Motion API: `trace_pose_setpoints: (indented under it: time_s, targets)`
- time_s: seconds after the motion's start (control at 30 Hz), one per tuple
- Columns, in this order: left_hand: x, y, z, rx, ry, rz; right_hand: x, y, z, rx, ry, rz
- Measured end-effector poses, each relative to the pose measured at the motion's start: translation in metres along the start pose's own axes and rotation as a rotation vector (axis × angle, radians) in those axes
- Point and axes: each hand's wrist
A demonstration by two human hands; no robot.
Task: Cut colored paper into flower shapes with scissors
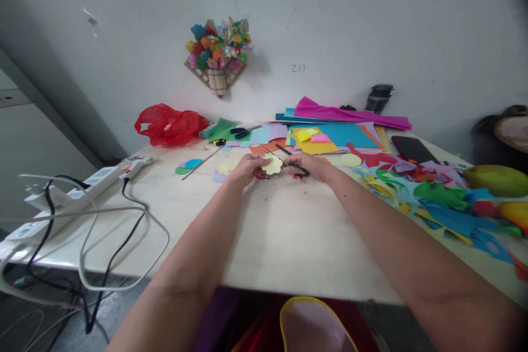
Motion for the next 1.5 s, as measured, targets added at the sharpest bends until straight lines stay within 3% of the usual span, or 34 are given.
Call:
trace_pose_setpoints:
  time_s: [0.67, 0.87, 1.07, 1.33, 1.5]
  targets:
    - [0.003, -0.002, 0.003, -0.051, 0.069, 0.007, -0.006, 0.002, 0.004, 0.002, 0.047, 0.087]
    - [0.002, -0.001, 0.003, -0.069, 0.075, 0.034, 0.002, 0.014, 0.01, 0.069, 0.133, 0.066]
    - [-0.001, -0.001, 0.001, -0.027, 0.019, 0.108, 0.002, 0.011, 0.013, 0.093, 0.26, 0.261]
    - [-0.009, 0.0, -0.005, 0.04, -0.076, 0.175, -0.01, -0.005, 0.008, 0.079, 0.273, 0.329]
    - [-0.012, -0.001, -0.005, 0.066, -0.068, 0.167, -0.014, -0.009, 0.007, 0.059, 0.32, 0.321]
Point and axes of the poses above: each hand's wrist, its own z-axis towards the middle knuckle, its own x-axis out of the back of the hand, y = z × x, and after that the axes turned 1 degree about -z, right-handed
